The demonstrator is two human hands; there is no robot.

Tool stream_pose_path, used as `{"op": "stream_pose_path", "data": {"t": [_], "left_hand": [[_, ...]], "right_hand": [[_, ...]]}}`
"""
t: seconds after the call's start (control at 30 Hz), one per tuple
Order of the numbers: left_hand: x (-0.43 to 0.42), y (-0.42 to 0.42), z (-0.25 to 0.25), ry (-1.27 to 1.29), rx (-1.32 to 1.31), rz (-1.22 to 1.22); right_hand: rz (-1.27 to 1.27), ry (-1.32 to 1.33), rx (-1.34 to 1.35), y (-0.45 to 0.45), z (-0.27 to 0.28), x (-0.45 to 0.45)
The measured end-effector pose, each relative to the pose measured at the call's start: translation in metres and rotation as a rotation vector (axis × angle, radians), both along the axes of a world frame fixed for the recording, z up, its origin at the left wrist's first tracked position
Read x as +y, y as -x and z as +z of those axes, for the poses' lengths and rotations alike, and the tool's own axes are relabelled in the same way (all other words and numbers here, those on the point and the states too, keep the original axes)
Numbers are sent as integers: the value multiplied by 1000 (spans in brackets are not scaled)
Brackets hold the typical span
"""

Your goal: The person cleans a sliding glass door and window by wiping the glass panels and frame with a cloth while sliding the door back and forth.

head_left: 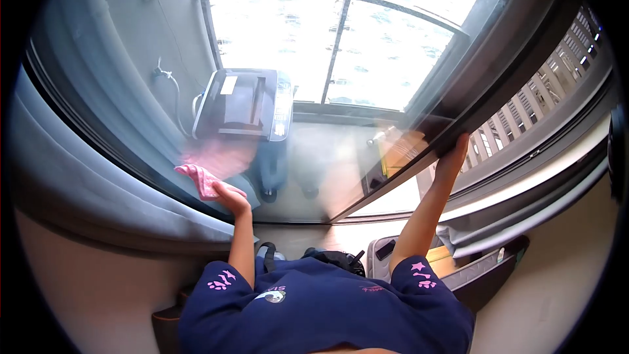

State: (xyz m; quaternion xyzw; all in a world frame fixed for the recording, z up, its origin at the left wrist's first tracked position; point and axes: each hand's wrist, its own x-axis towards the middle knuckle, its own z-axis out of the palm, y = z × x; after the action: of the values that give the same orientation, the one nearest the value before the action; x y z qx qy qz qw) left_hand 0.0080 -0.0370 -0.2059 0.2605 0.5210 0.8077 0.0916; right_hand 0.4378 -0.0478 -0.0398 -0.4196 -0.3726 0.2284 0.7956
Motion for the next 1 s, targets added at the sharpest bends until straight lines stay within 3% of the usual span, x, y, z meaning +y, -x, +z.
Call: {"op": "stream_pose_path", "data": {"t": [0.03, 0.07, 0.1, 0.13, 0.17, 0.2, 0.23, 0.27, 0.3, 0.33, 0.37, 0.43, 0.47, 0.57, 0.6, 0.67, 0.7, 0.8, 0.87, 0.93, 1.0], "left_hand": [[-13, -17, 28, -50, 127, -30], [-24, -34, 56, -96, 257, -86], [-37, -50, 79, -147, 383, -178], [-47, -60, 95, -199, 497, -298], [-56, -68, 102, -227, 604, -453], [-61, -77, 100, -250, 722, -669], [-64, -83, 98, -272, 839, -887], [-66, -87, 98, -300, 952, -1117], [-65, -89, 119, -297, 1175, -1443], [-73, -92, 129, -180, 1392, -1440], [-73, -87, 133, -176, 1372, -1462], [-65, -63, 141, -216, 1291, -1527], [-50, -32, 145, -277, 1236, -1576], [-29, 40, 145, -368, 934, -833], [-18, 59, 137, -415, 810, -504], [4, 101, 137, -421, 672, -16], [11, 119, 134, -327, 604, 111], [27, 154, 134, -220, 476, 247], [34, 179, 119, -180, 543, 335], [43, 197, 103, -181, 542, 377], [52, 204, 88, -132, 672, 485]], "right_hand": [[-158, 53, -256, 43, 18, -24], [-348, -54, -402, 73, 8, -33], [-382, -51, -424, 91, -13, -48], [-293, 3, -319, 130, -29, -64], [-48, -10, -195, 164, -52, -76], [-36, 47, -195, 170, -47, -80], [315, 8, 34, 206, -52, -92], [661, -85, 508, 233, -62, -99], [850, -73, 877, 246, -80, -112], [870, -140, 731, 252, -90, -110], [877, -212, 592, 258, -100, -107], [895, -274, 851, 227, -120, -108], [552, -251, 651, 227, -46, -108], [133, -496, 235, 185, -41, -96], [110, -526, 96, 163, -48, -95], [-116, -423, 39, 127, -70, -80], [-246, -207, 3, 87, -130, -52], [-735, -57, -745, 201, -13, 2], [-751, -85, -998, 268, -17, 14], [-633, -181, -1130, 311, -59, 15], [-546, -274, -1455, 326, -87, 14]]}}
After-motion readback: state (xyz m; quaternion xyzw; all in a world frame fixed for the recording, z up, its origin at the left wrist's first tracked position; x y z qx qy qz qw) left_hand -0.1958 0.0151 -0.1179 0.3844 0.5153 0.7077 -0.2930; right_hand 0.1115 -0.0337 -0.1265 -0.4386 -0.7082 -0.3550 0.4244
